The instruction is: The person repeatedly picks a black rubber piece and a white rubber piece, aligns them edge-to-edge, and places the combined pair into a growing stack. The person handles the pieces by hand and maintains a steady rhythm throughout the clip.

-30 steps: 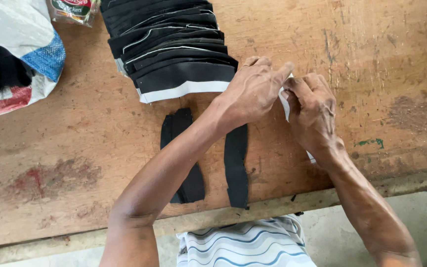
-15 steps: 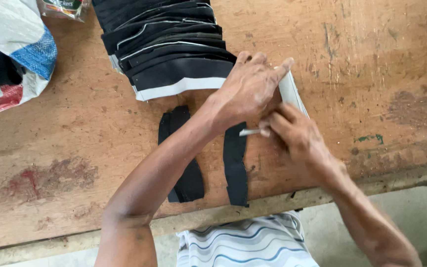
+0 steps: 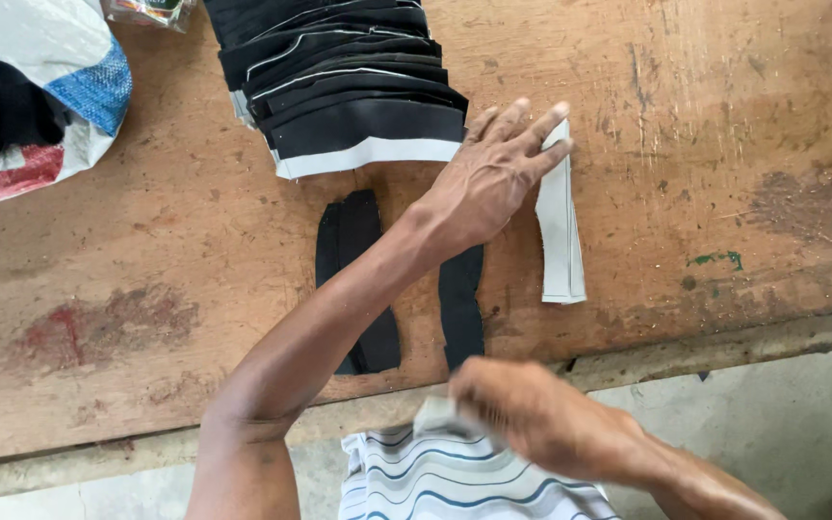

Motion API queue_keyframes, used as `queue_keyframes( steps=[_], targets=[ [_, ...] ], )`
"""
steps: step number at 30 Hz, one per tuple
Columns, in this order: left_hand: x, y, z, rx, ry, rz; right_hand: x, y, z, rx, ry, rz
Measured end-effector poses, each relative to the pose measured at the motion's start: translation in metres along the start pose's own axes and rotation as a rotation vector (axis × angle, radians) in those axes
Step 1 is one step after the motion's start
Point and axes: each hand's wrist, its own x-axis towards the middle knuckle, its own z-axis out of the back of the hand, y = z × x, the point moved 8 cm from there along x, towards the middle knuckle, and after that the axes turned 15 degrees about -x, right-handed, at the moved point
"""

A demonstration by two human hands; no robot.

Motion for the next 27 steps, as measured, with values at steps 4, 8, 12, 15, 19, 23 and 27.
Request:
queue_keyframes(
  steps=[4, 8, 12, 15, 19, 23, 27],
  targets=[
    [-0.040, -0.013, 0.035, -0.004, -0.258, 0.001, -0.005, -0.059, 0.024, 0.165, -0.222, -0.495],
    [-0.105, 0.006, 0.038, -0.179, -0.135, 0.503, -0.016, -0.082, 0.070, 0.334, -0.568, -0.318],
    [-0.130, -0.037, 0.047, -0.220, -0.388, 0.212, -0.003, -0.094, 0.084, 0.300, -0.642, -0.183],
    [-0.133, -0.026, 0.033, -0.329, -0.353, 0.223, 0.007, -0.108, 0.087, 0.262, -0.662, -0.286],
    [-0.131, 0.023, 0.008, -0.804, -0.252, 0.439, -0.002, -0.116, 0.097, 0.238, -0.742, -0.424],
    [-0.120, 0.049, 0.021, -1.068, -0.392, 0.305, 0.000, -0.109, 0.108, 0.355, -0.721, -0.291],
    [-0.128, 0.061, 0.008, -1.163, -0.339, 0.587, 0.008, -0.102, 0.114, 0.386, -0.662, -0.119]
  ],
)
